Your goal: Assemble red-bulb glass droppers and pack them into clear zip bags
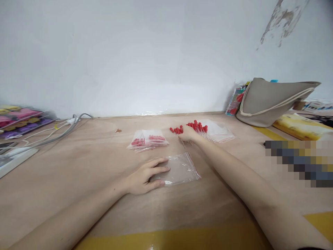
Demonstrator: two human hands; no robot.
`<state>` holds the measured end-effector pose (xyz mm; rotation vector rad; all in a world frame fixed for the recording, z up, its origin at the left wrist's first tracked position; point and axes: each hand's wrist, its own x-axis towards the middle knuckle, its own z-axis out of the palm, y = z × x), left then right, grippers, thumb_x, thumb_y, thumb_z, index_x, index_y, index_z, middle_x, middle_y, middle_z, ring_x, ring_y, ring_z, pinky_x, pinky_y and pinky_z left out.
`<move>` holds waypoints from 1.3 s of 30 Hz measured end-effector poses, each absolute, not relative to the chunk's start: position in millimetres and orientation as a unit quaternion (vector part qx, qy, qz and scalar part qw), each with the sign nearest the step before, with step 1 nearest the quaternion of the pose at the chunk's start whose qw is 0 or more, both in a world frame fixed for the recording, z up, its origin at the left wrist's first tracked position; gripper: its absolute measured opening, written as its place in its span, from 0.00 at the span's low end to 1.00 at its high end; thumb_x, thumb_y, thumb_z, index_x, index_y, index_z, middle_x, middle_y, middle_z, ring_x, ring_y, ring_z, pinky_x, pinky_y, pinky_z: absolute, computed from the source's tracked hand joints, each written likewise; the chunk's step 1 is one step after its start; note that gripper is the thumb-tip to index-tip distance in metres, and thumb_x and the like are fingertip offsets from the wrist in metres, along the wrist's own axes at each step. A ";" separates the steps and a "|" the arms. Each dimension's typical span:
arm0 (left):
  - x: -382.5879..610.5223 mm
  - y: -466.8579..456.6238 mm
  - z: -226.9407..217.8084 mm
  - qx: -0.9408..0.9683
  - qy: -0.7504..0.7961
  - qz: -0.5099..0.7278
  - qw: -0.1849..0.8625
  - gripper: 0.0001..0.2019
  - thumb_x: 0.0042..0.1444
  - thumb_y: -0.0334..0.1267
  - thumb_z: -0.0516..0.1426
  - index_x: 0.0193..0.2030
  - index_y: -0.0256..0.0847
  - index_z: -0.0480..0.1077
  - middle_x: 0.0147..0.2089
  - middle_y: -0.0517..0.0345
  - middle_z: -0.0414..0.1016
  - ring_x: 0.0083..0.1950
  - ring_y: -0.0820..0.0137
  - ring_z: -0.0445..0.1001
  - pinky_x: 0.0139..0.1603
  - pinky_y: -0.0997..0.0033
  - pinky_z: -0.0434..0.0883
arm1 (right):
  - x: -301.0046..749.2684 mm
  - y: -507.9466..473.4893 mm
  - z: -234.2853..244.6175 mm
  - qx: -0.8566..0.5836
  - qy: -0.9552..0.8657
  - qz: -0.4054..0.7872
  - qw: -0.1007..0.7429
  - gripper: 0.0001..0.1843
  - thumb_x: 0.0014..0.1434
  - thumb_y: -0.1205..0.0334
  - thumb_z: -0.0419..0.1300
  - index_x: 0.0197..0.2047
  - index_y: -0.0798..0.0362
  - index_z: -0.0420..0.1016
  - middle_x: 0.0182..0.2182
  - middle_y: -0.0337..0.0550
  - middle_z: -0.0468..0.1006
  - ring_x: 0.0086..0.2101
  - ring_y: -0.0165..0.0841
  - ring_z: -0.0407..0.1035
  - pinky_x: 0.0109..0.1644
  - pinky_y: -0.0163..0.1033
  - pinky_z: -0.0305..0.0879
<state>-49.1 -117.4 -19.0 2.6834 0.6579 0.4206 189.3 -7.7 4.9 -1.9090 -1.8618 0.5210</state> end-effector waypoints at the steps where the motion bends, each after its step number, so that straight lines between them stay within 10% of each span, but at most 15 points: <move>1: -49.3 -118.3 -19.4 0.943 0.232 0.161 0.176 0.21 0.57 0.41 0.53 0.57 0.44 0.62 0.61 0.48 0.57 0.61 0.59 0.58 0.58 0.55 0.60 | 193.7 -11.5 4.4 -0.682 -0.672 0.191 0.217 0.05 0.41 0.71 0.58 0.27 0.57 0.69 0.21 0.45 0.72 0.26 0.35 0.67 0.28 0.35 0.59; 6: -47.7 -120.8 -19.3 0.937 0.229 0.199 0.174 0.17 0.57 0.40 0.53 0.53 0.41 0.65 0.52 0.47 0.64 0.53 0.62 0.64 0.53 0.59 0.65 | 225.0 -47.6 -6.1 -0.640 -0.673 0.250 0.275 0.16 0.48 0.65 0.53 0.42 0.58 0.67 0.19 0.37 0.67 0.20 0.28 0.62 0.24 0.33 0.56; 9: -46.9 -121.3 -18.3 0.936 0.233 0.196 0.173 0.17 0.56 0.40 0.53 0.53 0.42 0.65 0.53 0.48 0.64 0.53 0.63 0.65 0.54 0.60 0.64 | 239.5 -75.9 -17.3 -0.547 -0.601 0.413 0.412 0.33 0.48 0.64 0.52 0.58 0.55 0.49 0.14 0.27 0.61 0.14 0.25 0.57 0.18 0.30 0.52; 17: -48.5 -121.2 -18.9 0.935 0.238 0.194 0.178 0.18 0.57 0.40 0.53 0.54 0.43 0.64 0.56 0.49 0.64 0.56 0.62 0.64 0.55 0.58 0.64 | 241.9 -102.9 -43.2 -0.477 -0.445 0.426 0.627 0.45 0.42 0.61 0.58 0.60 0.48 0.38 0.21 0.26 0.64 0.18 0.25 0.65 0.19 0.30 0.62; 28: -48.4 -120.5 -18.9 0.936 0.251 0.182 0.169 0.20 0.56 0.40 0.53 0.56 0.44 0.61 0.57 0.52 0.64 0.57 0.63 0.63 0.57 0.59 0.63 | 238.1 -120.1 -39.3 -0.418 -0.456 0.516 0.592 0.29 0.42 0.58 0.65 0.45 0.48 0.54 0.25 0.32 0.71 0.27 0.28 0.71 0.35 0.36 0.69; 39: -48.8 -119.7 -21.0 0.934 0.254 0.190 0.164 0.23 0.56 0.41 0.53 0.59 0.42 0.57 0.57 0.50 0.64 0.57 0.62 0.62 0.56 0.58 0.63 | 259.9 -123.9 -32.7 -0.408 -0.624 0.564 0.354 0.12 0.45 0.60 0.65 0.32 0.56 0.70 0.29 0.38 0.74 0.30 0.24 0.68 0.36 0.31 0.63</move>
